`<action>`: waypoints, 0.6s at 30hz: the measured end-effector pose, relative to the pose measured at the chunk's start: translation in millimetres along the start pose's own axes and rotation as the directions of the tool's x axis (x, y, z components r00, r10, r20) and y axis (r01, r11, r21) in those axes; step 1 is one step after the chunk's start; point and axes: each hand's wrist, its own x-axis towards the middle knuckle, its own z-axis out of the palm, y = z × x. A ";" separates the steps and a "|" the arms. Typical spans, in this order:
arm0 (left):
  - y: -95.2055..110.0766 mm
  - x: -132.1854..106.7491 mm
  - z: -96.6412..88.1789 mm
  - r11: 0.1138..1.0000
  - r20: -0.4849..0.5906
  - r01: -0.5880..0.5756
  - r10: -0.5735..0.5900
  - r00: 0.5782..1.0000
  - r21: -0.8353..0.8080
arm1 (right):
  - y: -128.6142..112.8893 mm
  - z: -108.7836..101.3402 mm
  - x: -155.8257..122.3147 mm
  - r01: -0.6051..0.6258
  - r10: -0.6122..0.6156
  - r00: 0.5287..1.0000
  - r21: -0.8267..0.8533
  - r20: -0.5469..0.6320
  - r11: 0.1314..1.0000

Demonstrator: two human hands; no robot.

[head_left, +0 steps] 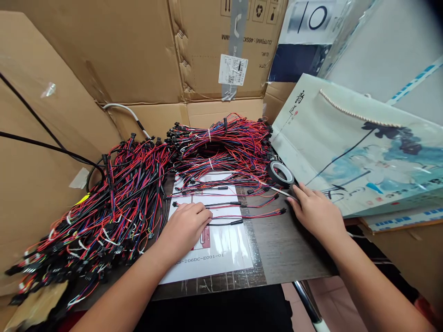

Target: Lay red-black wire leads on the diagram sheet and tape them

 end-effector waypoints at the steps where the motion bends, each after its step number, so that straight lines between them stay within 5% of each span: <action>1: 0.5 0.4 0.1 1.000 -0.002 -0.005 0.005 1.000 0.000 | 2.1 -0.9 4.1 0.011 -0.011 1.000 0.015 -0.026 1.000; 12: 3.0 1.7 -1.1 1.000 -0.061 -0.015 0.013 0.998 -0.023 | 16.3 2.6 58.6 0.253 -0.230 0.957 0.127 -0.175 0.959; 18: 29.5 -6.8 -27.8 0.991 -0.279 -0.067 0.033 0.960 -0.113 | -2.6 -57.2 57.4 0.355 -0.226 0.912 0.388 -0.341 0.850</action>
